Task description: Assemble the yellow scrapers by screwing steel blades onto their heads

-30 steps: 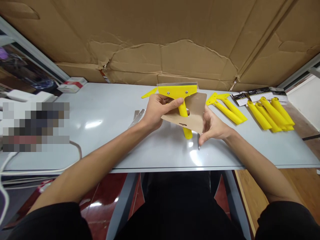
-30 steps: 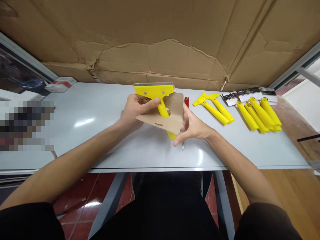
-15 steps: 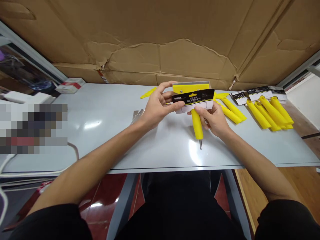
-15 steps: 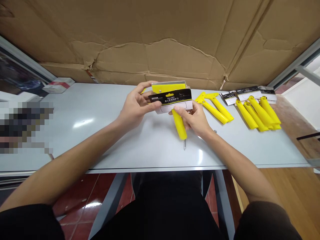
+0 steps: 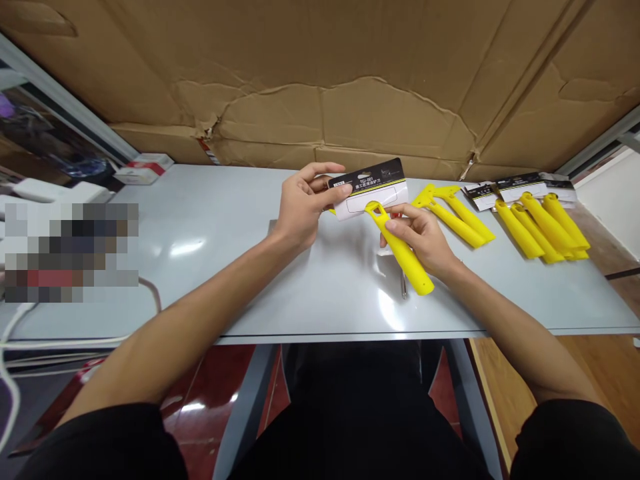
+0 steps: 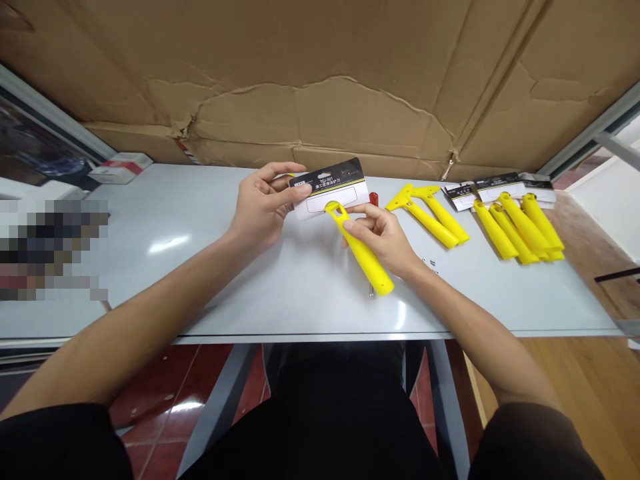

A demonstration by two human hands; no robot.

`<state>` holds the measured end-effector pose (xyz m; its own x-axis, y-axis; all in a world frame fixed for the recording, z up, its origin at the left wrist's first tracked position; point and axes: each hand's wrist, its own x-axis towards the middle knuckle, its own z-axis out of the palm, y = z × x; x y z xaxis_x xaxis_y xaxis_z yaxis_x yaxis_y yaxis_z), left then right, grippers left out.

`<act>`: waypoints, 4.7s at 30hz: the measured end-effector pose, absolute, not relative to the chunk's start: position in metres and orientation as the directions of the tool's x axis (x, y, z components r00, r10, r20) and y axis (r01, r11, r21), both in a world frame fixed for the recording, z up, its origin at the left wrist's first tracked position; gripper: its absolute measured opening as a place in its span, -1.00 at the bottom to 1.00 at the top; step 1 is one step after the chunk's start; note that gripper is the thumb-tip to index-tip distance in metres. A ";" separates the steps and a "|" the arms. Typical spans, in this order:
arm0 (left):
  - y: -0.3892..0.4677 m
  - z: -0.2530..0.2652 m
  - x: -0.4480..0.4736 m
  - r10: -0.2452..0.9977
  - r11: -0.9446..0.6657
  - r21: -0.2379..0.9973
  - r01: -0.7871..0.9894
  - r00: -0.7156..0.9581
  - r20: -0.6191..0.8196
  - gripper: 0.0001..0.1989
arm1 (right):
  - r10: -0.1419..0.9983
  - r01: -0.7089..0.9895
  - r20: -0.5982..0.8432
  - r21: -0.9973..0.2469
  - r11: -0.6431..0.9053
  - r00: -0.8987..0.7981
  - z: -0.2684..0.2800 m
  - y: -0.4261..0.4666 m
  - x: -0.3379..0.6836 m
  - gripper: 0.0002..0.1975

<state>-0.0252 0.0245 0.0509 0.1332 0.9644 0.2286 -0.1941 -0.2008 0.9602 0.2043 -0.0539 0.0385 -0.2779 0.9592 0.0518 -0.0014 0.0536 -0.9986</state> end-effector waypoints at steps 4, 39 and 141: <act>0.021 0.053 -0.022 0.977 -0.160 0.965 -0.208 0.103 0.184 -0.54 | 0.971 0.012 0.043 -0.999 0.047 -0.236 0.042 -0.058 0.201 -0.20; 0.018 0.054 -0.024 0.926 -0.116 0.990 -0.074 0.351 0.135 -0.67 | 0.868 0.576 0.137 -0.697 0.426 -0.477 0.067 -0.054 0.244 -0.21; 0.052 0.022 -0.038 0.904 -0.153 0.946 0.286 0.428 0.017 -0.77 | 0.971 0.826 0.100 -0.510 0.238 -0.218 0.031 -0.037 0.240 -0.56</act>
